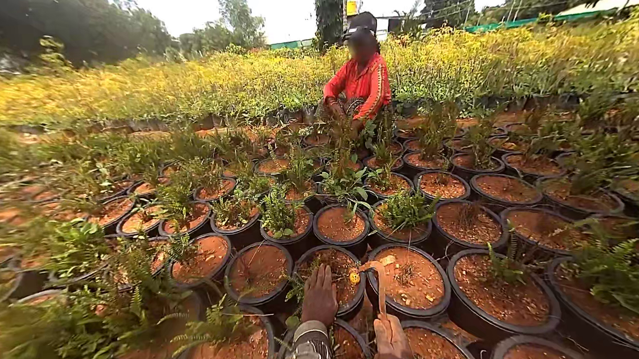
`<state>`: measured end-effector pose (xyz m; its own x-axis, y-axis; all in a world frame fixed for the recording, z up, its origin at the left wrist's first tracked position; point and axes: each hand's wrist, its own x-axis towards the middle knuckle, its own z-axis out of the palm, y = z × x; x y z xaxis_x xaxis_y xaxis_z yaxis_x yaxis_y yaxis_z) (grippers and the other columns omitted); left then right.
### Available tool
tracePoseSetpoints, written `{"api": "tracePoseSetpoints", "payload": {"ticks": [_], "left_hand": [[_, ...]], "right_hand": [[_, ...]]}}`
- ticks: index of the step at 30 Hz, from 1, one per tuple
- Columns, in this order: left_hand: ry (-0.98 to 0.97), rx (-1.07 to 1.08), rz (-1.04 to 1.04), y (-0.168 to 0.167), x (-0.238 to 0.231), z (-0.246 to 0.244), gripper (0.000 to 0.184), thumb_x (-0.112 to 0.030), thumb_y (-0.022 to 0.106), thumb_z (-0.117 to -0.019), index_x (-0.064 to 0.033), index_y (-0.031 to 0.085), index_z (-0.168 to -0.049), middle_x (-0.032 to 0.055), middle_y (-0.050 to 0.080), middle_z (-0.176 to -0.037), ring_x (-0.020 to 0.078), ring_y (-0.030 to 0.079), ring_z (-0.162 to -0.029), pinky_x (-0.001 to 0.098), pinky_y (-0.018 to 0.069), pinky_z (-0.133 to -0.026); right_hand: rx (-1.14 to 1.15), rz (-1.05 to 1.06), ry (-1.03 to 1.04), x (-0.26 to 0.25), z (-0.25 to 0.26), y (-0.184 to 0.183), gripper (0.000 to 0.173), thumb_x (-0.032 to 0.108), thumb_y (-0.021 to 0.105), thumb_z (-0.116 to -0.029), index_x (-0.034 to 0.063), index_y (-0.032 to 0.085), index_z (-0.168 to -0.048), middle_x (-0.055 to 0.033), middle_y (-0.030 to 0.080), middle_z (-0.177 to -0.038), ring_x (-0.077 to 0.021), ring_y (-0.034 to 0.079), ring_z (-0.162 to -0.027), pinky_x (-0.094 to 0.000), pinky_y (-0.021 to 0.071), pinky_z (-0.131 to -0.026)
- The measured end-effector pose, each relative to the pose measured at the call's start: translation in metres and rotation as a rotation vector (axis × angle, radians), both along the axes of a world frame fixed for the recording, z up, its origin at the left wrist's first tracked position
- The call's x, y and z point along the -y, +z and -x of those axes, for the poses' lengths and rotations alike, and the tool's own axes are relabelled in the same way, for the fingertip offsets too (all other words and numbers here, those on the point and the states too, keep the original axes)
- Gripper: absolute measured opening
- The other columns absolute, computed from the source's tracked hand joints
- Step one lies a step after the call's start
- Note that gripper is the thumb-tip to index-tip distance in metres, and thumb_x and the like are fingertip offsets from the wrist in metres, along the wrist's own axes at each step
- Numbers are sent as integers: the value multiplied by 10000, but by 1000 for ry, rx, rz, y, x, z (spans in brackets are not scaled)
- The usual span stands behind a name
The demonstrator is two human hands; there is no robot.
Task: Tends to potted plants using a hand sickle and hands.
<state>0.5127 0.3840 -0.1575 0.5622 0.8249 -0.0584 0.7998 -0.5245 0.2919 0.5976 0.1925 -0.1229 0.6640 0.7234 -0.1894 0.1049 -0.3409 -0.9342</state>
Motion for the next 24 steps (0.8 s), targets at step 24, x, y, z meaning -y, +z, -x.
{"api": "tracePoseSetpoints", "payload": {"ticks": [24], "left_hand": [[4,36,80,7,1,-1,569,-286,289,-1098,-139,258,-1647,33,210,-1725,239,154,-1599,495,162,-1277]], "right_hand": [[-313,-6,-106,-46,46,1,288,221,366,-1117,25,451,-1310,-116,521,-782,-215,532,-508,-394,515,-483]]}}
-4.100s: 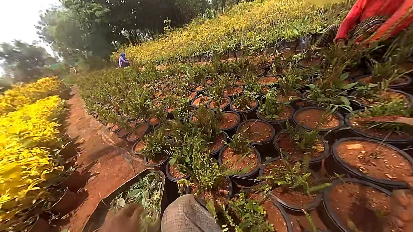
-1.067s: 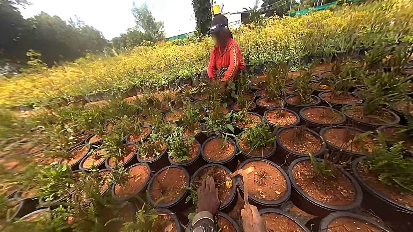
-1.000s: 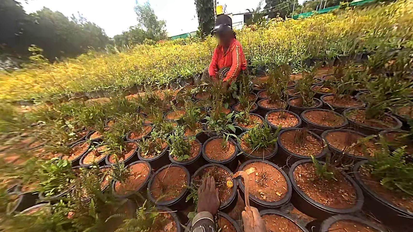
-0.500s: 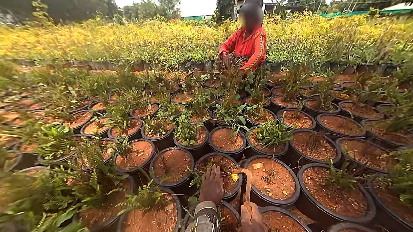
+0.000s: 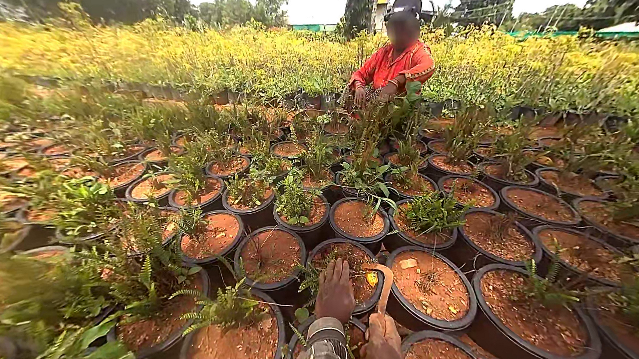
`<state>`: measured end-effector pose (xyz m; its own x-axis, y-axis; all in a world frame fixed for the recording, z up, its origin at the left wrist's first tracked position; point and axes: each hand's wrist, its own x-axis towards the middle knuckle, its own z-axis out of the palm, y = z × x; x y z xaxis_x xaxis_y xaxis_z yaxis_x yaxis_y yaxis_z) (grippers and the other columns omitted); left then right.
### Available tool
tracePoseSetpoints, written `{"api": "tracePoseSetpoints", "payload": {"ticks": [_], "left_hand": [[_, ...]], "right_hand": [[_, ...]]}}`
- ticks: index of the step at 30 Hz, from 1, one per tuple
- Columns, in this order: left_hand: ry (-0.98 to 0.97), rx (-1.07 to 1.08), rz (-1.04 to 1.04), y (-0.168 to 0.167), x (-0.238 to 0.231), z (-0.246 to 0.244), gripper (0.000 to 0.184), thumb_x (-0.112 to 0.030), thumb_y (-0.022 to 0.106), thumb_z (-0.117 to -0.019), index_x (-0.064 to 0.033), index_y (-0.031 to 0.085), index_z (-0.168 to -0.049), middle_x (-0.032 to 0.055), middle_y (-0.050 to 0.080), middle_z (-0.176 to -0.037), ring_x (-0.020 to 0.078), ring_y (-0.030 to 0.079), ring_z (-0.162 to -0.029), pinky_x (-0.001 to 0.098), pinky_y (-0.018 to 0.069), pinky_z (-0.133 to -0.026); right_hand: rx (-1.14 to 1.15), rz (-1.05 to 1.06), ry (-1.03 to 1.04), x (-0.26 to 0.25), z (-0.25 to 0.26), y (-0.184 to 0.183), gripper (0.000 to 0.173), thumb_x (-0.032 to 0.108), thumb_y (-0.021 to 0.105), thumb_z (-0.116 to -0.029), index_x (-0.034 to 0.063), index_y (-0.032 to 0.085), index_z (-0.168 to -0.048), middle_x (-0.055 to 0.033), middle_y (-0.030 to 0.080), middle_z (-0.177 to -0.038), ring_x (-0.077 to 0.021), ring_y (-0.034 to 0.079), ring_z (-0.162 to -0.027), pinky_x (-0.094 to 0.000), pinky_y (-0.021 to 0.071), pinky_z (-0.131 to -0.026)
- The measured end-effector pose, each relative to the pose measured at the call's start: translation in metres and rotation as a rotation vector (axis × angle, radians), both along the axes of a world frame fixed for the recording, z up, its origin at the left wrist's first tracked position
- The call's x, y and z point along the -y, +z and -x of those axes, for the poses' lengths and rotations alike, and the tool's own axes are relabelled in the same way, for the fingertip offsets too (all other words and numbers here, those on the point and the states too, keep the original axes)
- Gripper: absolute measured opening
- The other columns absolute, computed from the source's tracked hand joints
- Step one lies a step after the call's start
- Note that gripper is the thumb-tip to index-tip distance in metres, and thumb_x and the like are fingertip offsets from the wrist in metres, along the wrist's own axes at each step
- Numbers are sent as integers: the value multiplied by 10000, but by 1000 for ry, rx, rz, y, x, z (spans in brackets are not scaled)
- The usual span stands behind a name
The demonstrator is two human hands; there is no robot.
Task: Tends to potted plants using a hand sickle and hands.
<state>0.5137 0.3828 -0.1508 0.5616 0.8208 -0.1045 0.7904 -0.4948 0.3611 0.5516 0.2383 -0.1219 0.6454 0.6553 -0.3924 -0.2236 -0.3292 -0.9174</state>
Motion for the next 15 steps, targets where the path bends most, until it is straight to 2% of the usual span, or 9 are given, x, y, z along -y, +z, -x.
{"api": "tracePoseSetpoints", "payload": {"ticks": [1,4,7,10,11,13,15], "left_hand": [[2,5,0,0,1,0,568,-282,293,-1097,-139,261,-1646,33,211,-1725,238,155,-1599,497,163,-1276],[1,7,10,1,4,-1,569,-278,294,-1097,-135,257,-1647,38,208,-1726,241,152,-1599,504,161,-1275],[-7,-3,8,1,2,-2,570,-275,297,-1094,-138,259,-1646,34,213,-1725,243,153,-1599,498,165,-1274],[-15,-5,3,-1,2,-2,566,-280,295,-1093,-146,273,-1643,29,224,-1722,236,158,-1598,489,168,-1274],[-16,-3,7,-2,3,-1,566,-282,293,-1093,-147,277,-1642,29,226,-1721,232,157,-1598,488,167,-1275],[-14,1,-2,-2,1,0,566,-286,291,-1088,-144,292,-1636,28,236,-1718,227,165,-1596,484,175,-1272],[-8,1,-14,-3,1,0,565,-296,292,-1086,-146,309,-1631,24,249,-1714,225,178,-1593,478,186,-1271]], "right_hand": [[4,27,14,-1,1,6,278,228,346,-1120,28,449,-1283,-107,527,-776,-200,534,-511,-378,515,-487],[-11,141,88,-2,5,34,345,267,276,-1138,53,415,-1369,-91,554,-833,-172,562,-597,-355,524,-589],[-36,-35,-17,-10,1,1,289,237,347,-1126,36,438,-1313,-93,511,-761,-191,529,-497,-372,519,-476],[-196,-154,-93,-8,-8,8,269,245,344,-1135,35,481,-1232,-40,461,-688,-135,474,-458,-296,470,-421],[-148,-151,-91,-6,-10,15,275,240,348,-1133,23,490,-1227,-43,468,-687,-132,479,-453,-291,476,-418],[90,-93,-30,-5,-16,21,308,230,354,-1111,-1,502,-1249,-91,535,-737,-179,542,-471,-353,535,-457],[212,-49,12,-4,-23,17,311,233,373,-1106,-1,511,-1256,-111,562,-757,-204,569,-482,-385,553,-470]]}}
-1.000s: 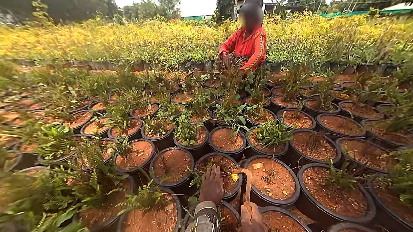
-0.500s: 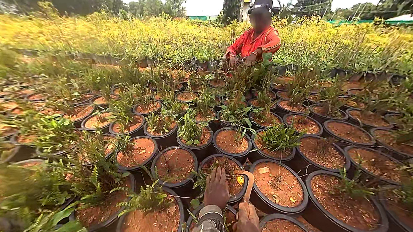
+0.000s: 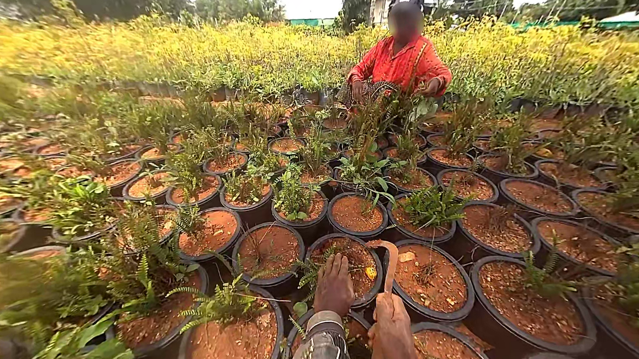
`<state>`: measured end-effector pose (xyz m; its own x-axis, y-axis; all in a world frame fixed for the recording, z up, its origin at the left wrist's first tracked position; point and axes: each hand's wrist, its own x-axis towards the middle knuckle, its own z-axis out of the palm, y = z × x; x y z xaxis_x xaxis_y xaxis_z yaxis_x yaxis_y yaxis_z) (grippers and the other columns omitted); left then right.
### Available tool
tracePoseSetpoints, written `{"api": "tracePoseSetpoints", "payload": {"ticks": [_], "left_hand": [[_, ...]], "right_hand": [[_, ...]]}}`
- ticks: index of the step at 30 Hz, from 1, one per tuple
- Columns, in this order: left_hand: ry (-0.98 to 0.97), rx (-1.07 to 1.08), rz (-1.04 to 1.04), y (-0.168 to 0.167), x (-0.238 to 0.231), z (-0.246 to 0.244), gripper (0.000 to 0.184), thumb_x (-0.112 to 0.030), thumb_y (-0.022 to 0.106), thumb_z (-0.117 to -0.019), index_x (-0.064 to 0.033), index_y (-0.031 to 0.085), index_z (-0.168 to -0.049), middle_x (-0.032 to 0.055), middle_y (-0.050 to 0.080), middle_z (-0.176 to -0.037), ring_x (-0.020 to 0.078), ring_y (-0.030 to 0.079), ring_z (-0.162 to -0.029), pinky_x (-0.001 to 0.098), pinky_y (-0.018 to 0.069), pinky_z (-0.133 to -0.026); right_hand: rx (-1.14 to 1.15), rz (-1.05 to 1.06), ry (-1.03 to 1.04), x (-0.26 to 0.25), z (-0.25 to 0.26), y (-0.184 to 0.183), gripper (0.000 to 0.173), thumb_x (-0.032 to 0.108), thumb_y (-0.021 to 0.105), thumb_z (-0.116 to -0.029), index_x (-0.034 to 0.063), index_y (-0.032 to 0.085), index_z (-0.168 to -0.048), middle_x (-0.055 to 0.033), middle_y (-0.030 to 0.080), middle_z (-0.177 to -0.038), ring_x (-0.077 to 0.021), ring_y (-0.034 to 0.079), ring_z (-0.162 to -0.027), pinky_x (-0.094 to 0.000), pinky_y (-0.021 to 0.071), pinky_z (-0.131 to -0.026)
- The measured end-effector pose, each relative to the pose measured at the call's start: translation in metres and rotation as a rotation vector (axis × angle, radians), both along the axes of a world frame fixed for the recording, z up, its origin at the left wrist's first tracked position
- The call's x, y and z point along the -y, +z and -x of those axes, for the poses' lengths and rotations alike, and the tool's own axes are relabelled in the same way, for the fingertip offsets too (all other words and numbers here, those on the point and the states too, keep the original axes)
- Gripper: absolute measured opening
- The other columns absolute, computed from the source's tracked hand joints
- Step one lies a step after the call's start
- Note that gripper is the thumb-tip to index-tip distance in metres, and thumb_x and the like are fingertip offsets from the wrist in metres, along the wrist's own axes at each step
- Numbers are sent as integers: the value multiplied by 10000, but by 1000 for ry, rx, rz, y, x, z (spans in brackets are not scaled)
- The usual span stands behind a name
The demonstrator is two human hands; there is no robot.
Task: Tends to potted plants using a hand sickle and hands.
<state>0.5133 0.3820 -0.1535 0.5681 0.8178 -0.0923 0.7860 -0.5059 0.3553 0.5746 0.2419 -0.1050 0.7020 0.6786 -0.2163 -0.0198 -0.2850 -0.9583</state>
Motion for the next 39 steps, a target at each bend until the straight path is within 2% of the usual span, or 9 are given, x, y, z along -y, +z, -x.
{"api": "tracePoseSetpoints", "payload": {"ticks": [7,13,18,21,23,26,29,34,39], "left_hand": [[12,21,18,4,1,-2,548,-292,316,-1086,-149,348,-1615,30,275,-1704,230,196,-1588,493,186,-1274],[-3,19,12,5,0,-2,537,-291,313,-1091,-140,370,-1603,35,283,-1700,222,179,-1592,481,165,-1279],[-4,46,0,5,-1,-4,526,-284,342,-1084,-140,402,-1586,42,298,-1693,226,193,-1587,479,176,-1274],[1,51,-2,1,-1,-3,521,-279,344,-1084,-145,408,-1584,33,301,-1692,219,189,-1588,480,177,-1272],[-2,58,-13,0,0,-3,524,-283,342,-1081,-145,411,-1583,32,309,-1689,222,194,-1586,483,179,-1271],[-5,47,4,4,-1,-3,525,-285,340,-1083,-142,401,-1585,41,302,-1691,232,193,-1587,492,182,-1270],[2,41,15,1,1,0,517,-275,347,-1085,-136,411,-1579,38,298,-1693,219,193,-1587,486,184,-1272],[4,60,27,5,-2,-2,525,-281,354,-1078,-137,415,-1579,44,305,-1690,221,191,-1588,485,176,-1275],[3,41,41,5,-2,-3,527,-292,342,-1084,-148,398,-1588,24,286,-1699,212,169,-1593,489,172,-1274]], "right_hand": [[71,170,84,8,-3,-12,356,267,421,-1103,35,484,-1367,-130,596,-789,-233,606,-544,-424,560,-526],[-32,115,117,-15,-15,-17,279,201,403,-1114,-2,511,-1272,-112,562,-800,-200,574,-524,-372,553,-510],[-98,87,41,-6,-6,-6,287,234,385,-1119,20,516,-1259,-108,550,-790,-207,567,-517,-386,550,-487],[-153,103,94,-15,-2,-9,278,218,385,-1120,13,506,-1264,-92,532,-765,-191,556,-518,-365,544,-497],[-218,49,63,-14,-4,-7,277,222,381,-1129,7,502,-1255,-77,512,-735,-168,530,-484,-333,523,-458],[-210,16,11,-8,0,-3,296,262,369,-1129,21,512,-1225,-82,519,-741,-176,534,-486,-343,525,-456],[-243,72,75,-16,1,-7,277,236,384,-1129,23,498,-1265,-78,504,-755,-172,526,-496,-337,520,-466],[-359,5,29,-16,-7,-1,267,235,382,-1131,23,511,-1228,-55,493,-731,-136,485,-477,-285,468,-426],[-290,104,73,-28,-3,-3,296,250,372,-1135,33,480,-1305,-82,507,-777,-174,531,-511,-337,518,-472]]}}
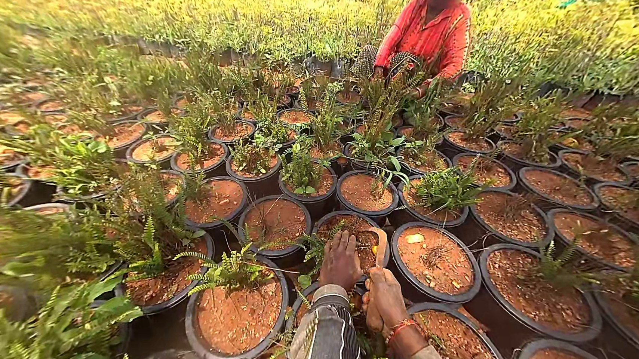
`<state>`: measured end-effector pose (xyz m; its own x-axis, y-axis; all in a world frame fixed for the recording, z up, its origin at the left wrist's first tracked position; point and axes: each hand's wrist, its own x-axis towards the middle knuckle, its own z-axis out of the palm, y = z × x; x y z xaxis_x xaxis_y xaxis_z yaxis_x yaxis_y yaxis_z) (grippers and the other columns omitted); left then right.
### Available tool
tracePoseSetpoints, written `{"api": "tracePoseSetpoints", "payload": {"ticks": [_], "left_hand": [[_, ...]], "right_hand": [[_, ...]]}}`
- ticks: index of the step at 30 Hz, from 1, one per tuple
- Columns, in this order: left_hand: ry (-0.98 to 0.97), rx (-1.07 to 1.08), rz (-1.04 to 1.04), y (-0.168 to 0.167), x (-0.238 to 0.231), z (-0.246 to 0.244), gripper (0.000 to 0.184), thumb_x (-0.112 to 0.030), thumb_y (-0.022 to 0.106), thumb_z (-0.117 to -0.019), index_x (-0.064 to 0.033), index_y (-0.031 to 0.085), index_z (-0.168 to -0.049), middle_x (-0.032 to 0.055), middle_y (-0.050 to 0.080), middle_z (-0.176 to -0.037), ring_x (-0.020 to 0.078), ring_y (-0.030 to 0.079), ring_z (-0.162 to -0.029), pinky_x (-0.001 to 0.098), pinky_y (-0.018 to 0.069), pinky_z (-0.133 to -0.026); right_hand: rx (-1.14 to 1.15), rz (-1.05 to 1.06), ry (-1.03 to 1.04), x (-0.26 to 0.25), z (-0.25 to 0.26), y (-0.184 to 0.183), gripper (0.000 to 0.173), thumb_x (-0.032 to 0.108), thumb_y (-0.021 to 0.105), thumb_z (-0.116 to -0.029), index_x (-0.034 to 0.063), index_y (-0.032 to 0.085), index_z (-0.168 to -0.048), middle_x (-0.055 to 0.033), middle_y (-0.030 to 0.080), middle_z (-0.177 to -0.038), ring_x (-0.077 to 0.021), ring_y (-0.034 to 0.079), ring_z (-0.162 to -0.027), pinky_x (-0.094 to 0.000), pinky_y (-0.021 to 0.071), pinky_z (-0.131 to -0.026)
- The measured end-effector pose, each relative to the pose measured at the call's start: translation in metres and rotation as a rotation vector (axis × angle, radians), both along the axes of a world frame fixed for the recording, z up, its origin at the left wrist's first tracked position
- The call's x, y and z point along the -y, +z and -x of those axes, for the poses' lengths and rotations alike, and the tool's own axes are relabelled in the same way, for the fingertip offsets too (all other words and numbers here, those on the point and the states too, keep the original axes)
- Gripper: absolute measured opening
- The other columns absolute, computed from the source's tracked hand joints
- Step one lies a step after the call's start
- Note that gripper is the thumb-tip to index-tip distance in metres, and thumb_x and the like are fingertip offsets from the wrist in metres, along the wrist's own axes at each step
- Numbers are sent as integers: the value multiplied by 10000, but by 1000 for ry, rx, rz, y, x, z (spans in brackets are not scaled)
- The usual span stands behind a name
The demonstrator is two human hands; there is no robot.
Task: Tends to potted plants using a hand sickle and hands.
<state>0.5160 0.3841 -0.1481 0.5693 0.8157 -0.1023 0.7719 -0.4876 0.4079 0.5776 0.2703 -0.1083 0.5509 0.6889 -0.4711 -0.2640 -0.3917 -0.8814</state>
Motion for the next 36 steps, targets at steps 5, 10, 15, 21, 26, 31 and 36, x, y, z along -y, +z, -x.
{"api": "tracePoseSetpoints", "payload": {"ticks": [5,10,15,21,26,31,36], "left_hand": [[-9,-5,-17,3,-1,-3,527,-287,339,-1082,-143,405,-1584,35,294,-1695,216,182,-1590,482,175,-1274],[-10,-9,-16,0,-1,-1,522,-292,336,-1091,-139,404,-1585,27,290,-1698,205,178,-1591,479,174,-1275],[5,2,-6,2,0,-1,512,-293,341,-1092,-136,423,-1572,31,296,-1694,204,178,-1591,476,177,-1274],[-3,-8,-17,1,0,0,520,-297,337,-1086,-139,422,-1574,34,301,-1692,210,185,-1589,478,175,-1274],[3,20,-23,-4,1,3,514,-290,343,-1085,-141,434,-1568,37,313,-1688,211,193,-1587,475,166,-1275],[1,19,-14,-3,3,3,508,-284,337,-1091,-138,435,-1567,41,307,-1690,216,194,-1587,471,162,-1277],[5,23,-7,0,4,2,505,-293,341,-1097,-136,433,-1567,36,306,-1691,209,196,-1587,470,164,-1276]], "right_hand": [[-89,-53,-60,7,-6,4,275,243,385,-1133,26,505,-1251,-62,487,-752,-148,498,-499,-295,481,-445],[-37,-5,-17,-5,-2,-3,295,253,373,-1136,30,464,-1304,-79,498,-781,-164,516,-511,-324,505,-468],[-106,-6,-16,-1,1,6,281,257,373,-1136,42,484,-1279,-65,484,-773,-150,498,-511,-299,482,-458],[-97,38,37,-4,-4,15,266,257,377,-1135,45,489,-1249,-55,474,-761,-144,497,-517,-297,484,-470],[-181,102,64,-18,-11,30,216,256,392,-1127,78,495,-1195,-40,465,-756,-127,460,-509,-272,434,-452],[-253,59,56,-20,-14,26,187,236,403,-1120,75,500,-1123,-28,459,-699,-110,444,-461,-247,422,-407],[-238,8,67,-12,-10,9,220,241,390,-1128,60,508,-1172,-39,481,-733,-122,473,-485,-260,450,-430]]}}
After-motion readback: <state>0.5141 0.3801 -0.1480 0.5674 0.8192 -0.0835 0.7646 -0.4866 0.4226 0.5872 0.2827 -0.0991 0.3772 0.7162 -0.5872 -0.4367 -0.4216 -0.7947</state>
